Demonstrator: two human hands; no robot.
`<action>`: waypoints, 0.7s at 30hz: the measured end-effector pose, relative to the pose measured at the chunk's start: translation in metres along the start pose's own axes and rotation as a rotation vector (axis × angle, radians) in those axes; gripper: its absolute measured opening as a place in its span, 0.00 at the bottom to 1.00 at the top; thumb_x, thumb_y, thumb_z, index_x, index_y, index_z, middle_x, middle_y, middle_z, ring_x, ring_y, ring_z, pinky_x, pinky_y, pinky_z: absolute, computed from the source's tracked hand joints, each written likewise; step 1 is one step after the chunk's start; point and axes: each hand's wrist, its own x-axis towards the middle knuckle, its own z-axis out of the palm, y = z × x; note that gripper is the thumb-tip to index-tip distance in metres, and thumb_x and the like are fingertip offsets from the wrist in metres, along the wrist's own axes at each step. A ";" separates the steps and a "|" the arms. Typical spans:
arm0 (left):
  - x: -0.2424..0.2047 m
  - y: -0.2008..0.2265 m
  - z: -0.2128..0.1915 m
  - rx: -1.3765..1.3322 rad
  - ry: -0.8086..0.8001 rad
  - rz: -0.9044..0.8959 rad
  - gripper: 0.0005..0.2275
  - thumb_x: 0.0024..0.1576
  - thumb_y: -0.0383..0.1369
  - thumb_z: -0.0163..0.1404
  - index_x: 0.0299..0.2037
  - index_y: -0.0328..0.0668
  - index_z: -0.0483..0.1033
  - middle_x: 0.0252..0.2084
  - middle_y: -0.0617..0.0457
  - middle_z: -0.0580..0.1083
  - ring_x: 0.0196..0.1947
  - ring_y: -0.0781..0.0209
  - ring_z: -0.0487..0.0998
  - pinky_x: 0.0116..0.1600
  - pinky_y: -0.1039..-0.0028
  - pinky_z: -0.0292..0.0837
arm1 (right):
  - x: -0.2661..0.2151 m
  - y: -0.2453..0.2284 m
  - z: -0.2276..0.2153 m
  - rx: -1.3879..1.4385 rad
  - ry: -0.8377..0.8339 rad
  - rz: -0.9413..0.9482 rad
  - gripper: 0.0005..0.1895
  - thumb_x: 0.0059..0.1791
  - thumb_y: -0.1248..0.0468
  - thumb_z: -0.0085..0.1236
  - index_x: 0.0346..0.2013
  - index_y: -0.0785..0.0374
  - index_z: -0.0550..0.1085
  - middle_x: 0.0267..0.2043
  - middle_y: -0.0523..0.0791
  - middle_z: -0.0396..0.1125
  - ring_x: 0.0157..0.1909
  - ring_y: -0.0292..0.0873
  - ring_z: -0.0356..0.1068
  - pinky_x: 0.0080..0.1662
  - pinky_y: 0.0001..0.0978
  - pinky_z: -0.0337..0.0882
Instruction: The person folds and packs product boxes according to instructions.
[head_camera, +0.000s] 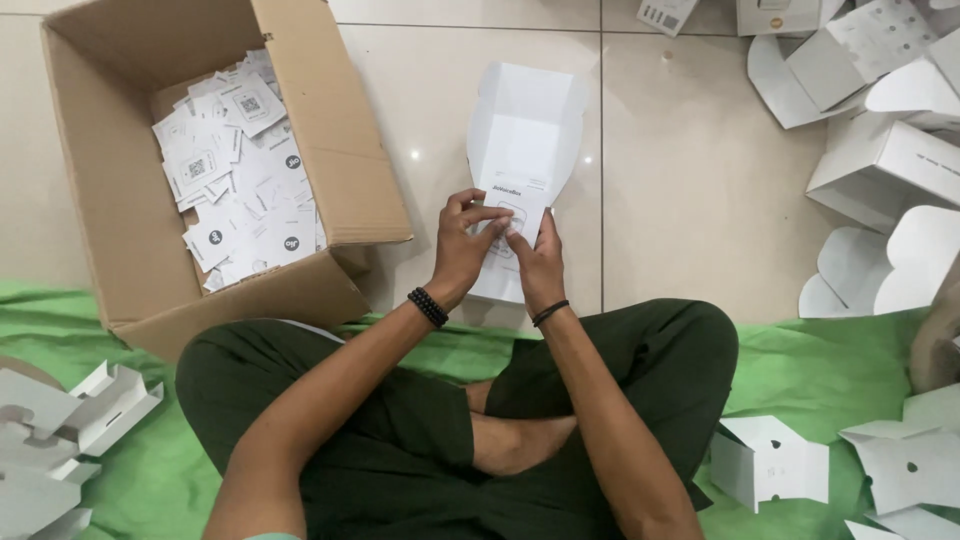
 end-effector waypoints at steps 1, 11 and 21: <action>-0.001 -0.007 -0.004 0.003 0.002 -0.007 0.05 0.55 0.31 0.60 0.39 0.46 0.86 0.55 0.50 0.68 0.56 0.55 0.68 0.59 0.68 0.69 | -0.001 0.000 -0.001 0.002 -0.001 0.007 0.22 0.53 0.72 0.51 0.61 0.68 0.63 0.56 0.46 0.68 0.57 0.38 0.67 0.59 0.33 0.68; -0.009 -0.041 -0.012 0.343 -0.035 -0.207 0.17 0.55 0.32 0.57 0.51 0.40 0.67 0.37 0.50 0.73 0.35 0.56 0.77 0.41 0.64 0.73 | -0.009 -0.007 -0.012 -1.071 0.038 0.061 0.38 0.45 0.67 0.58 0.69 0.62 0.55 0.48 0.60 0.73 0.49 0.62 0.74 0.51 0.50 0.73; -0.007 -0.044 -0.007 0.356 -0.037 -0.136 0.16 0.54 0.31 0.55 0.51 0.39 0.67 0.27 0.51 0.76 0.29 0.53 0.80 0.37 0.61 0.74 | -0.001 0.026 -0.025 -1.267 -0.093 -0.106 0.44 0.43 0.64 0.64 0.68 0.69 0.51 0.63 0.64 0.62 0.59 0.67 0.65 0.53 0.53 0.69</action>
